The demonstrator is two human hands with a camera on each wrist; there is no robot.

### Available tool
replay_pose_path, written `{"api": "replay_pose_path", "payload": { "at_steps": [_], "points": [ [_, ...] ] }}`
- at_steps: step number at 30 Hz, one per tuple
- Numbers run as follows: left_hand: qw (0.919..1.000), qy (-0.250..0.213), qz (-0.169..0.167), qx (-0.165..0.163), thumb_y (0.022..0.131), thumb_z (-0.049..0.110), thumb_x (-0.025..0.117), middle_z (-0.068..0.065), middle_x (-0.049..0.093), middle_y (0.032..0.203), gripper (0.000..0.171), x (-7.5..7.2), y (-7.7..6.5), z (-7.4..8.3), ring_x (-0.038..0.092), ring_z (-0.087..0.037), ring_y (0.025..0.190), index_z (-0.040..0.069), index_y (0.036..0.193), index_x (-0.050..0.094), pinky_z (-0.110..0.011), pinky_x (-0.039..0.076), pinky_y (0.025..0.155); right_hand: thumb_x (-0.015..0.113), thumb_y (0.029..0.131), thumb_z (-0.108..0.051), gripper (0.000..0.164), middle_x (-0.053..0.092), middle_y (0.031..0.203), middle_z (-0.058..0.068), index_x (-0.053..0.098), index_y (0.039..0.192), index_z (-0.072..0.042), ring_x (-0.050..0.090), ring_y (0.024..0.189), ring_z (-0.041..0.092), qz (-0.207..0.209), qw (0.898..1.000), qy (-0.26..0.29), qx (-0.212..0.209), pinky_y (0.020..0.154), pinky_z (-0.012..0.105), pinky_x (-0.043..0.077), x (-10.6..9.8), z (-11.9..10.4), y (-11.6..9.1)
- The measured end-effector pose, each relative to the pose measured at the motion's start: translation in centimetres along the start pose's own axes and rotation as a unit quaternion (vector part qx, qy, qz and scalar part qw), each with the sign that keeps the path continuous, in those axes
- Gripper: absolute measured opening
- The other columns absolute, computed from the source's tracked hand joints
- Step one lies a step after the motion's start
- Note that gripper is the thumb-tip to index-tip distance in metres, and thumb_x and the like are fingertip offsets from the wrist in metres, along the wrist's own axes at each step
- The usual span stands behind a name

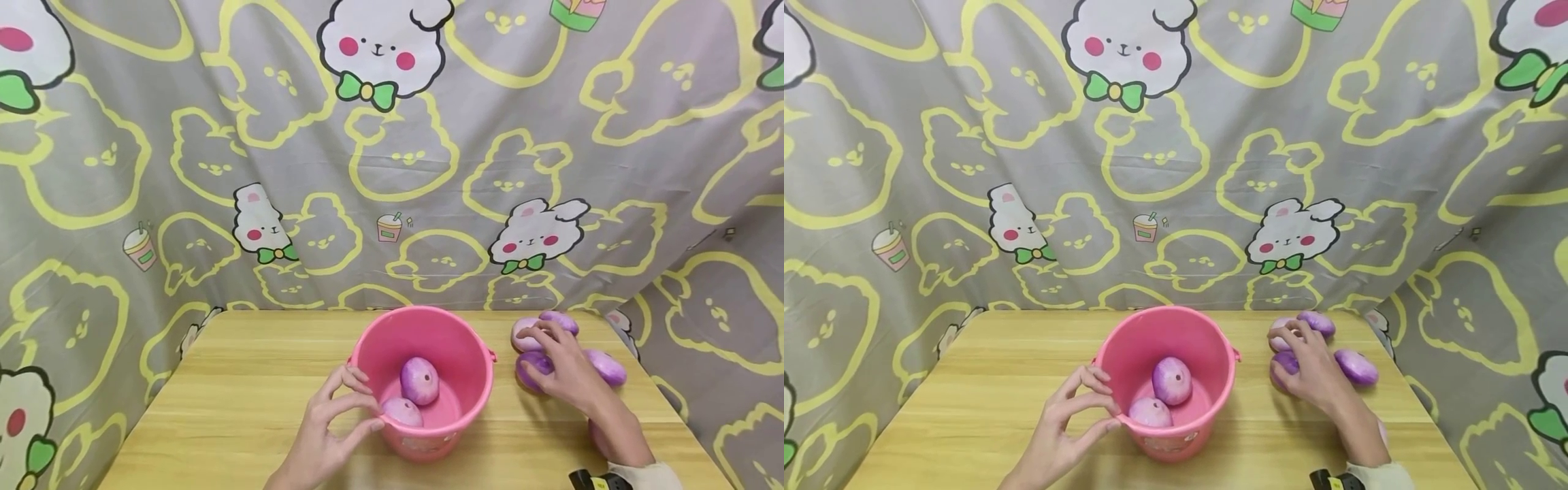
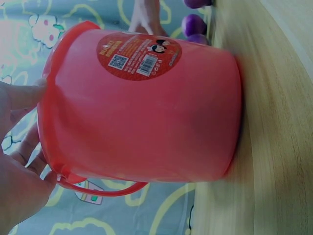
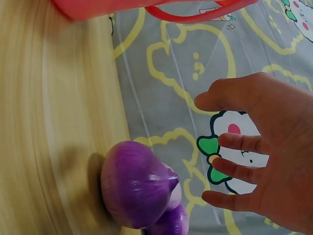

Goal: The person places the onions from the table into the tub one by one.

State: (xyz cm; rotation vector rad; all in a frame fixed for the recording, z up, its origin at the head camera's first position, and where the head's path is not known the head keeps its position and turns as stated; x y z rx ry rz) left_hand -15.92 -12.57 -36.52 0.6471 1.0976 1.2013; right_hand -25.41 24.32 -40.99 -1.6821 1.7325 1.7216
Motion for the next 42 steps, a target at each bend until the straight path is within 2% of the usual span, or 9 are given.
{"api": "replay_pose_path", "payload": {
  "at_steps": [5, 12, 24, 32, 42],
  "points": [
    [1.0, -0.001, -0.002, -0.002, 0.082, 0.007, 0.085, -0.007, 0.059, 0.1, 0.015, 0.0, 0.0, 0.0, 0.056, -0.026, 0.107, 0.009, 0.093, 0.074, -0.034, 0.045, 0.102, 0.088, 0.072, -0.006, 0.049, 0.058, 0.118, 0.009, 0.066, 0.113, -0.02, 0.053, 0.116, 0.038, -0.007, 1.0, -0.007, 0.0, 0.088, 0.068, 0.047, 0.5, 0.3, -0.3],
    [1.0, -0.003, -0.003, 0.003, 0.082, 0.006, 0.085, -0.007, 0.059, 0.1, 0.016, 0.1, 0.1, 0.2, 0.056, -0.026, 0.107, 0.009, 0.094, 0.074, -0.034, 0.045, 0.101, 0.088, 0.071, -0.006, 0.046, 0.058, 0.117, 0.01, 0.066, 0.111, -0.017, 0.052, 0.114, 0.041, -0.011, 1.0, -0.014, 0.004, 0.092, 0.064, 0.044, 0.9, 0.7, -0.7],
    [1.0, -0.001, -0.004, 0.002, 0.083, 0.007, 0.084, -0.007, 0.059, 0.1, 0.015, 0.1, 0.1, 0.1, 0.056, -0.026, 0.107, 0.009, 0.094, 0.075, -0.033, 0.045, 0.101, 0.088, 0.072, -0.01, 0.044, 0.058, 0.119, 0.016, 0.067, 0.111, -0.015, 0.055, 0.112, 0.046, -0.031, 0.999, -0.03, 0.027, 0.09, 0.069, 0.046, 1.4, 1.5, -1.1],
    [1.0, 0.001, -0.004, 0.004, 0.083, 0.007, 0.084, -0.007, 0.06, 0.1, 0.015, -0.1, 0.2, 0.3, 0.056, -0.026, 0.107, 0.009, 0.095, 0.075, -0.034, 0.045, 0.101, 0.088, 0.071, -0.011, 0.047, 0.059, 0.118, 0.019, 0.068, 0.114, -0.009, 0.06, 0.104, 0.044, -0.037, 0.998, -0.048, 0.027, 0.086, 0.066, 0.049, 1.9, 2.1, -1.3],
    [1.0, -0.001, -0.005, -0.003, 0.081, 0.005, 0.085, -0.007, 0.06, 0.101, 0.018, 0.0, 0.1, 0.1, 0.056, -0.026, 0.108, 0.01, 0.094, 0.074, -0.034, 0.044, 0.103, 0.088, 0.073, -0.014, 0.046, 0.058, 0.119, 0.022, 0.069, 0.116, -0.009, 0.062, 0.101, 0.045, -0.068, 0.995, -0.049, 0.056, 0.086, 0.066, 0.051, 2.4, 2.7, -1.6]
  ]
}}
Point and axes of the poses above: each hand's wrist, its own y-axis towards the middle knuckle, its own x-axis out of the palm, z = x × y, the point moved 7 cm from there along y, towards the middle knuckle
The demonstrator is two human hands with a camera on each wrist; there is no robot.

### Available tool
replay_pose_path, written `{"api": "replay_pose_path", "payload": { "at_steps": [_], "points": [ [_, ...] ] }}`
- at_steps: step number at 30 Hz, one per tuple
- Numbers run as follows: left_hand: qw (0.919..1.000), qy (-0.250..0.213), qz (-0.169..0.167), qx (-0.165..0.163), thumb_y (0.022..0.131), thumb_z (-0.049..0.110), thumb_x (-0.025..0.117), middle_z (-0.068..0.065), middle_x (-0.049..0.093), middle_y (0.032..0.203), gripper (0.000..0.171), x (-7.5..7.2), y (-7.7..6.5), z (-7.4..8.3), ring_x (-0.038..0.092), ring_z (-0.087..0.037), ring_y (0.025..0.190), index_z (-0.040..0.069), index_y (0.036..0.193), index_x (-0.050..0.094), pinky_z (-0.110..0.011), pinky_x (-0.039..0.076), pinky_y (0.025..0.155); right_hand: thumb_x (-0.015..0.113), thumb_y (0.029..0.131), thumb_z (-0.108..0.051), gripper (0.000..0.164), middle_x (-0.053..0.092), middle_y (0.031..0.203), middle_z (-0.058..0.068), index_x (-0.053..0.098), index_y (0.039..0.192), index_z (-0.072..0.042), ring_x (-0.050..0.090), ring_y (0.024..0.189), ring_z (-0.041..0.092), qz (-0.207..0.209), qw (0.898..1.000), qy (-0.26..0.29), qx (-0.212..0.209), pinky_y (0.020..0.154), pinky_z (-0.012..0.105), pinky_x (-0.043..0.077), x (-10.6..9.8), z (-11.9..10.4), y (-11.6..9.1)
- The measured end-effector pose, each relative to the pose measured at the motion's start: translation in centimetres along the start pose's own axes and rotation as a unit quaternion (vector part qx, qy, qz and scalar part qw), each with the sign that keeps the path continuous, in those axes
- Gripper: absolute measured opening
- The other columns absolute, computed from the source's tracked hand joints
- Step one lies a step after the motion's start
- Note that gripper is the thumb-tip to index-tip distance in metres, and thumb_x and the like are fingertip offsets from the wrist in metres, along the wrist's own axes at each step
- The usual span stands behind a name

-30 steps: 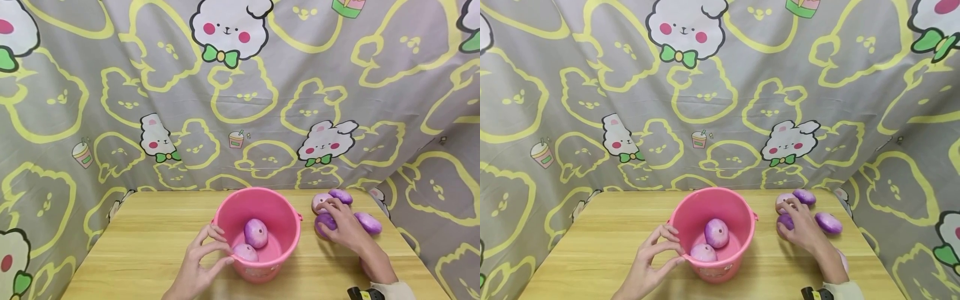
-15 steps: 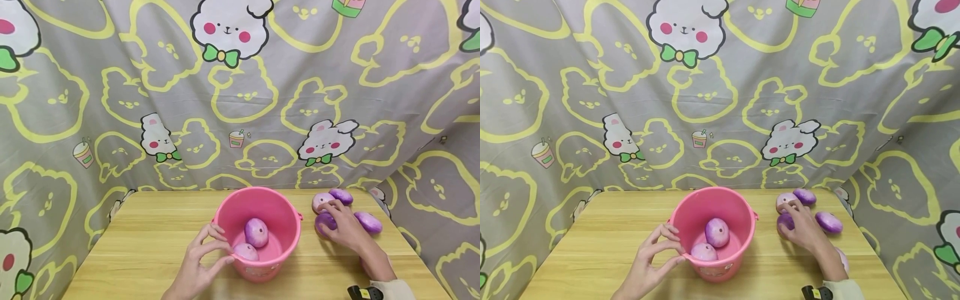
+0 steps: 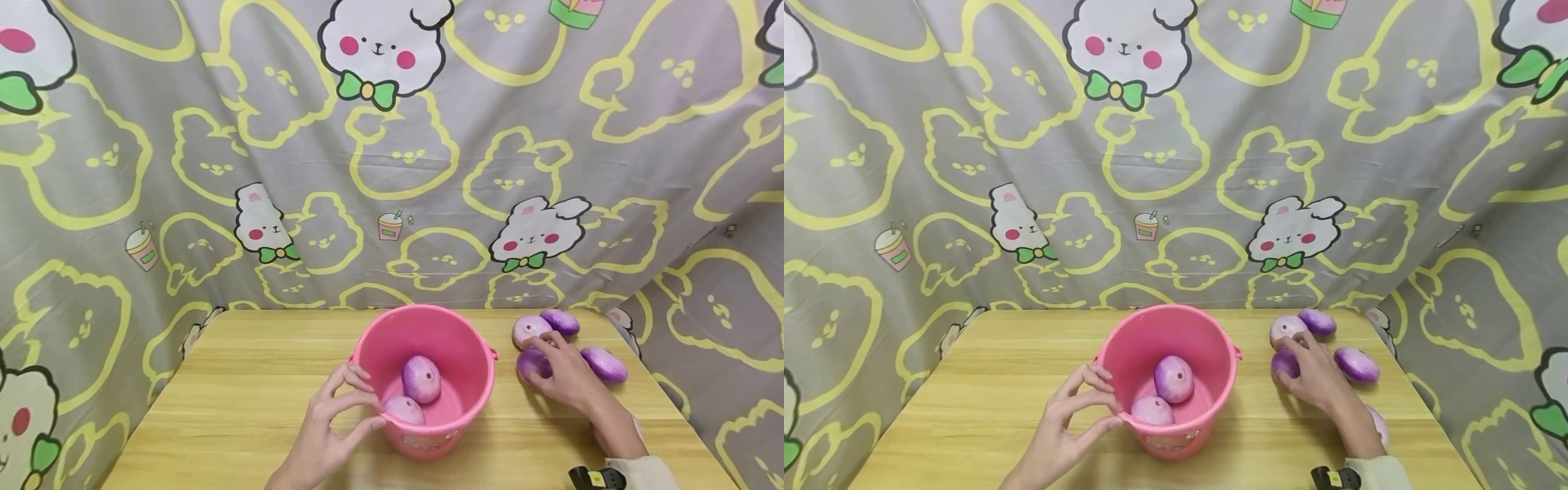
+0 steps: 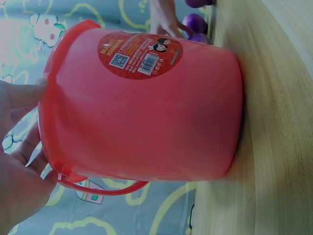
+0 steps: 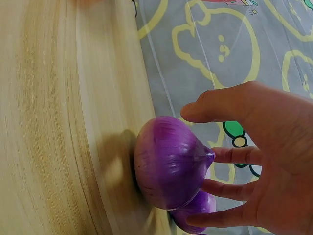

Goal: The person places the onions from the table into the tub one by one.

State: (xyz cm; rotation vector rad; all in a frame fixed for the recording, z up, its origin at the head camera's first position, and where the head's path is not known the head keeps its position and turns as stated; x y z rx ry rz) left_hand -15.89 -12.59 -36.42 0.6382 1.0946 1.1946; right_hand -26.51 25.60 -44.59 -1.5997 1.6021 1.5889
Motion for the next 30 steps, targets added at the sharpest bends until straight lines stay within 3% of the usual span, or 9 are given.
{"api": "replay_pose_path", "payload": {
  "at_steps": [8, 18, 30],
  "points": [
    [1.0, -0.001, 0.0, 0.001, 0.08, 0.005, 0.085, -0.007, 0.059, 0.101, 0.018, 0.2, -0.1, -0.2, 0.056, -0.026, 0.108, 0.01, 0.094, 0.074, -0.034, 0.044, 0.103, 0.087, 0.077, -0.015, 0.048, 0.057, 0.121, 0.022, 0.069, 0.121, -0.01, 0.062, 0.102, 0.044, -0.035, 0.999, 0.005, 0.03, 0.087, 0.068, 0.051, 0.7, 0.5, -0.3],
    [1.0, 0.003, -0.001, -0.002, 0.08, 0.004, 0.085, -0.006, 0.06, 0.101, 0.019, 0.2, -0.1, -0.3, 0.056, -0.025, 0.108, 0.011, 0.094, 0.074, -0.034, 0.045, 0.102, 0.088, 0.077, -0.018, 0.044, 0.057, 0.124, 0.024, 0.069, 0.116, -0.017, 0.061, 0.106, 0.048, -0.051, 0.998, 0.006, 0.031, 0.087, 0.07, 0.05, 1.2, 0.6, -0.3],
    [1.0, 0.003, 0.0, 0.002, 0.081, 0.005, 0.085, -0.007, 0.06, 0.101, 0.018, 0.1, -0.1, -0.1, 0.056, -0.026, 0.107, 0.011, 0.093, 0.074, -0.034, 0.045, 0.102, 0.092, 0.073, -0.016, 0.052, 0.056, 0.126, 0.025, 0.068, 0.119, -0.015, 0.061, 0.106, 0.048, -0.057, 0.998, 0.0, 0.027, 0.087, 0.07, 0.05, 1.4, 0.4, -0.3]
  ]
}}
Point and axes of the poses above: each hand's wrist, its own y-axis towards the middle knuckle, its own x-axis out of the palm, z = x × y, the point moved 7 cm from there along y, towards the middle knuckle
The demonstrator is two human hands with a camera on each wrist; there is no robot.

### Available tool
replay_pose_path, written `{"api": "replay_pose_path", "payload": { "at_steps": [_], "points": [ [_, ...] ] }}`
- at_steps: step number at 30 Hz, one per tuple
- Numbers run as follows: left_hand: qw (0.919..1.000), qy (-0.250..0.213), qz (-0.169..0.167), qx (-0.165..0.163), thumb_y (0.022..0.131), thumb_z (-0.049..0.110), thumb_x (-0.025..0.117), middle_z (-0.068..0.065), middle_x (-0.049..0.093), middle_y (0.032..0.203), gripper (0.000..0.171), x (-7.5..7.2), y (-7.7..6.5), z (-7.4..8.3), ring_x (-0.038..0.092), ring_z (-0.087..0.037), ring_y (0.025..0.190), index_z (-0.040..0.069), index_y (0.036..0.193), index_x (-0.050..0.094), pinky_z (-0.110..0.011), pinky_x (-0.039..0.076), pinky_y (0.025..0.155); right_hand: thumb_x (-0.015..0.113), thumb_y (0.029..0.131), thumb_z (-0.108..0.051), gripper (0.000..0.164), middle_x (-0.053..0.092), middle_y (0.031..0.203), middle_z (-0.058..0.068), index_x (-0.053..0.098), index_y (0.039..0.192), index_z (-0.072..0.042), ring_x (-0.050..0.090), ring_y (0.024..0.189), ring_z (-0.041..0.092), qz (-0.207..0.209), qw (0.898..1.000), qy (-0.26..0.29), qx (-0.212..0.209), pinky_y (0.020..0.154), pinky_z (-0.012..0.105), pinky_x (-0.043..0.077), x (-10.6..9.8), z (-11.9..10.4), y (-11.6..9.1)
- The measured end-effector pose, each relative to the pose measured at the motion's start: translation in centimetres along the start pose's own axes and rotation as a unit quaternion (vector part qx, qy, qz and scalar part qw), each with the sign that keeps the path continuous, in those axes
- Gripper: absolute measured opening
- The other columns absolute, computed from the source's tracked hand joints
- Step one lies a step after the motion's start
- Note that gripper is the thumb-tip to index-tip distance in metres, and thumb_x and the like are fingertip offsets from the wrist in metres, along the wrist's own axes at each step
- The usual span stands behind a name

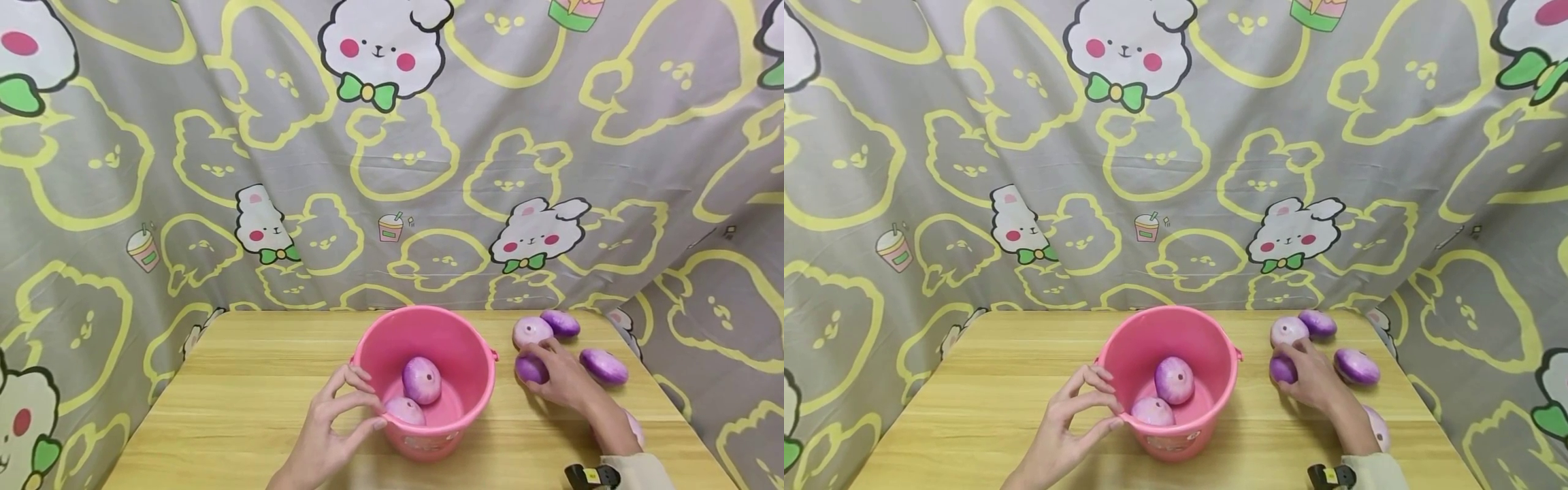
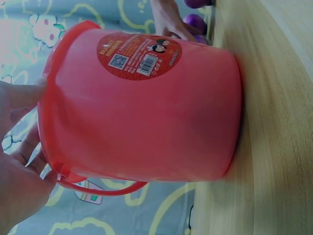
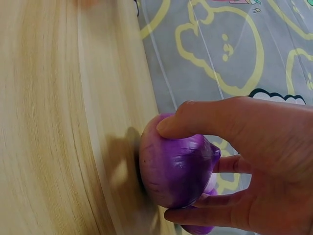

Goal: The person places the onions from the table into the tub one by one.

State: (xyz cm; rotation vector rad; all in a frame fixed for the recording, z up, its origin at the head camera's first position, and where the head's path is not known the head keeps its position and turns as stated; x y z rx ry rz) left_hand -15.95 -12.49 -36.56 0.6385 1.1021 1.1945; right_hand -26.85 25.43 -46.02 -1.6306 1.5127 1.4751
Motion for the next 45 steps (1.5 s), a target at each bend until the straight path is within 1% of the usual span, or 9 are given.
{"api": "replay_pose_path", "payload": {
  "at_steps": [7, 17, 28, 35, 40, 45],
  "points": [
    [1.0, 0.0, 0.002, 0.0, 0.081, 0.005, 0.085, -0.007, 0.06, 0.101, 0.017, -0.1, 0.0, 0.0, 0.056, -0.026, 0.107, 0.01, 0.094, 0.074, -0.033, 0.045, 0.102, 0.09, 0.074, -0.016, 0.048, 0.055, 0.127, 0.026, 0.068, 0.117, -0.017, 0.061, 0.108, 0.047, -0.001, 1.0, 0.009, 0.001, 0.088, 0.067, 0.051, -0.1, 0.0, 0.2],
    [1.0, -0.003, 0.0, -0.003, 0.08, 0.004, 0.085, -0.007, 0.059, 0.1, 0.018, 0.0, 0.1, 0.1, 0.056, -0.026, 0.107, 0.01, 0.094, 0.074, -0.034, 0.045, 0.102, 0.091, 0.074, -0.016, 0.049, 0.055, 0.129, 0.025, 0.067, 0.116, -0.019, 0.06, 0.109, 0.046, -0.008, 1.0, 0.013, 0.01, 0.087, 0.067, 0.052, 0.0, 0.4, 0.1],
    [1.0, -0.003, -0.001, -0.004, 0.081, 0.005, 0.085, -0.006, 0.059, 0.1, 0.018, 0.1, 0.1, 0.0, 0.056, -0.026, 0.107, 0.01, 0.094, 0.074, -0.033, 0.045, 0.101, 0.092, 0.071, -0.015, 0.053, 0.057, 0.119, 0.019, 0.068, 0.118, -0.018, 0.06, 0.102, 0.041, 0.016, 1.0, 0.008, 0.003, 0.086, 0.066, 0.05, 0.0, 0.3, -0.2],
    [1.0, -0.001, -0.002, -0.002, 0.081, 0.005, 0.085, -0.006, 0.059, 0.1, 0.017, 0.1, 0.1, 0.0, 0.056, -0.026, 0.107, 0.01, 0.094, 0.074, -0.034, 0.046, 0.1, 0.09, 0.071, -0.013, 0.056, 0.054, 0.12, 0.02, 0.067, 0.123, -0.015, 0.062, 0.098, 0.04, 0.025, 1.0, 0.013, 0.006, 0.085, 0.065, 0.053, -0.8, -0.2, -0.1],
    [1.0, -0.002, -0.002, -0.002, 0.081, 0.004, 0.085, -0.006, 0.059, 0.099, 0.018, 0.0, 0.1, 0.1, 0.056, -0.026, 0.107, 0.01, 0.094, 0.074, -0.034, 0.046, 0.1, 0.09, 0.072, -0.014, 0.056, 0.053, 0.121, 0.02, 0.067, 0.123, -0.016, 0.061, 0.097, 0.04, 0.032, 0.999, 0.012, 0.004, 0.084, 0.065, 0.054, -1.5, -0.6, 0.0],
    [1.0, -0.001, -0.002, -0.002, 0.081, 0.004, 0.085, -0.006, 0.059, 0.1, 0.018, 0.0, 0.1, 0.1, 0.056, -0.026, 0.107, 0.01, 0.094, 0.074, -0.034, 0.046, 0.1, 0.087, 0.074, -0.013, 0.054, 0.051, 0.126, 0.022, 0.066, 0.124, -0.017, 0.058, 0.105, 0.048, 0.034, 0.999, 0.018, 0.013, 0.087, 0.069, 0.05, -2.2, -0.8, -0.1]
  ]
}}
Point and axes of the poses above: each hand's wrist, its own y-axis towards the middle knuckle, its own x-axis out of the palm, z = x × y, the point moved 7 cm from there along y, towards the middle knuckle
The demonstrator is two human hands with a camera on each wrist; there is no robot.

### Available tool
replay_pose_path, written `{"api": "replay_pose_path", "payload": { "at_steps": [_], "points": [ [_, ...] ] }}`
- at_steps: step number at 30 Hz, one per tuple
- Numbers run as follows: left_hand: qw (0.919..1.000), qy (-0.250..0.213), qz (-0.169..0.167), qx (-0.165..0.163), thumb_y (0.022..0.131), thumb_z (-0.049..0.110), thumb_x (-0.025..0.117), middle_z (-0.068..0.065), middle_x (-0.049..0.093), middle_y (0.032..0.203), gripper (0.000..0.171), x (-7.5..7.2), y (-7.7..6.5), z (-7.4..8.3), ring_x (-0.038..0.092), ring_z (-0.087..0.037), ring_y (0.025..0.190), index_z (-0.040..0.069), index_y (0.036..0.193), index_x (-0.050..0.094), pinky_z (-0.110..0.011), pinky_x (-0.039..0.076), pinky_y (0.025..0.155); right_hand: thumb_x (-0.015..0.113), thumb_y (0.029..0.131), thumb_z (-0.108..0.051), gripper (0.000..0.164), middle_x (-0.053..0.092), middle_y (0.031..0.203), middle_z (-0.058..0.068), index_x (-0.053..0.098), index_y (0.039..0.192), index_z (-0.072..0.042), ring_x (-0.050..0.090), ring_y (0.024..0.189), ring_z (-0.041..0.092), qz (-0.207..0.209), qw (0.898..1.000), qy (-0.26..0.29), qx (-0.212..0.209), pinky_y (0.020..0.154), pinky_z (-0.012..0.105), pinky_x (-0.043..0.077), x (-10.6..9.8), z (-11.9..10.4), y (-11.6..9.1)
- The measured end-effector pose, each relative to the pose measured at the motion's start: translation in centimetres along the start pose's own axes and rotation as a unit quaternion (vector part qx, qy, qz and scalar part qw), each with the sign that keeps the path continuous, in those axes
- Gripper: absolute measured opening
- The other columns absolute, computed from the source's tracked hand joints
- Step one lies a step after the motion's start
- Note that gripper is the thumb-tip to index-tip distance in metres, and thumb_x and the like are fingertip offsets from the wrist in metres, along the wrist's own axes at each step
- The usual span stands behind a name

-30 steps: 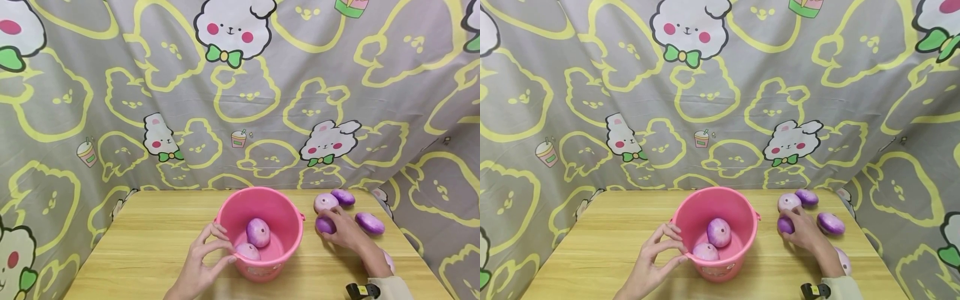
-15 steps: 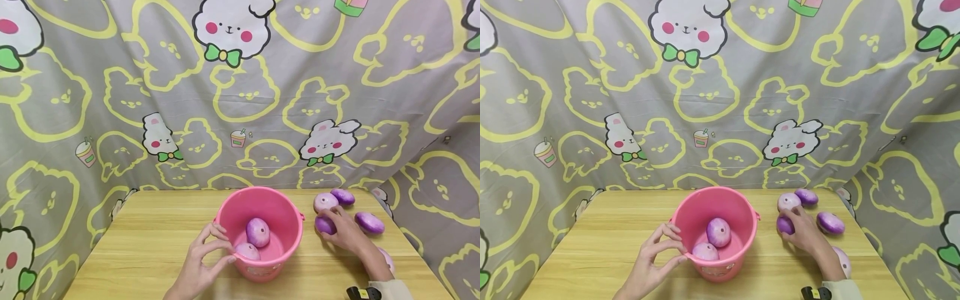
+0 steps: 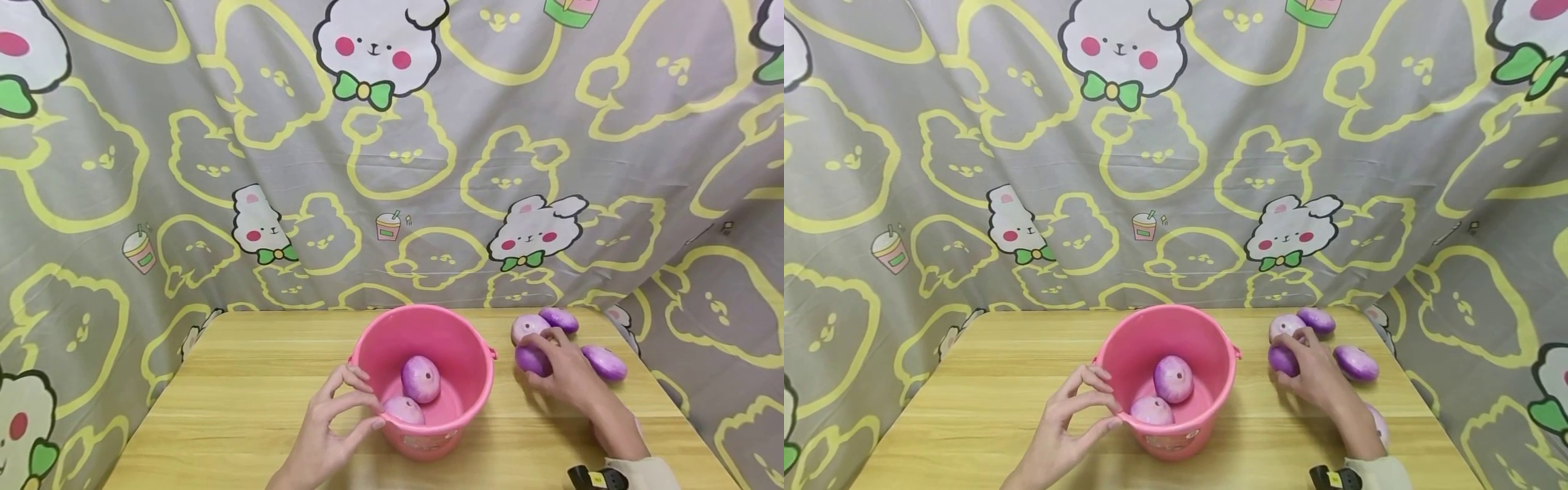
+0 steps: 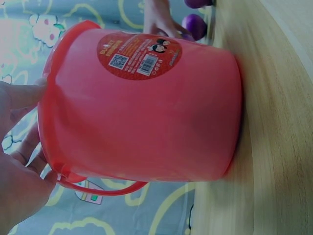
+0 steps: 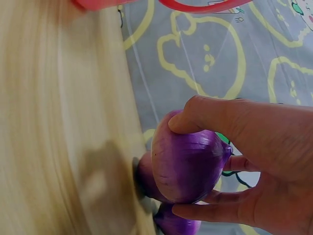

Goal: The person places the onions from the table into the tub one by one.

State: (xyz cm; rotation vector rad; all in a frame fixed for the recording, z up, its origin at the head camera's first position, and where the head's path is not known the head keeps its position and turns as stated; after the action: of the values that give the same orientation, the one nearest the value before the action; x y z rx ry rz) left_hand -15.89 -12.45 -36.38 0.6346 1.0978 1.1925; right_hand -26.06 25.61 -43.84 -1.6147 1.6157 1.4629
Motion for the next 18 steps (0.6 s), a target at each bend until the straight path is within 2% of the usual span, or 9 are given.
{"api": "replay_pose_path", "payload": {
  "at_steps": [7, 18],
  "points": [
    [1.0, -0.003, 0.002, 0.0, 0.08, 0.003, 0.085, -0.006, 0.06, 0.1, 0.018, 0.0, 0.0, 0.1, 0.056, -0.026, 0.107, 0.009, 0.094, 0.075, -0.033, 0.046, 0.101, 0.088, 0.075, -0.013, 0.054, 0.049, 0.131, 0.025, 0.065, 0.124, -0.017, 0.054, 0.108, 0.056, 0.011, 1.0, -0.004, 0.003, 0.087, 0.076, 0.044, -1.1, -0.5, 0.1],
    [1.0, -0.003, 0.003, 0.003, 0.08, 0.003, 0.085, -0.006, 0.06, 0.1, 0.019, 0.1, 0.0, 0.1, 0.056, -0.026, 0.107, 0.009, 0.095, 0.075, -0.034, 0.046, 0.1, 0.09, 0.071, -0.013, 0.055, 0.045, 0.137, 0.03, 0.066, 0.12, -0.015, 0.052, 0.105, 0.06, 0.043, 0.998, -0.016, -0.032, 0.084, 0.075, 0.044, -2.8, -1.7, 0.4]
  ]
}}
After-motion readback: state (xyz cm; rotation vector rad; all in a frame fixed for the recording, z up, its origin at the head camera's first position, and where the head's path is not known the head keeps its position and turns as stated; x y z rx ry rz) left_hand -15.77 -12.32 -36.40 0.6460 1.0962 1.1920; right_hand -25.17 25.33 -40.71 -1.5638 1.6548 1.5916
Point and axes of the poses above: each hand's wrist, its own y-axis towards the middle knuckle, its own x-axis out of the palm, z = x × y, the point moved 7 cm from there along y, towards the middle knuckle
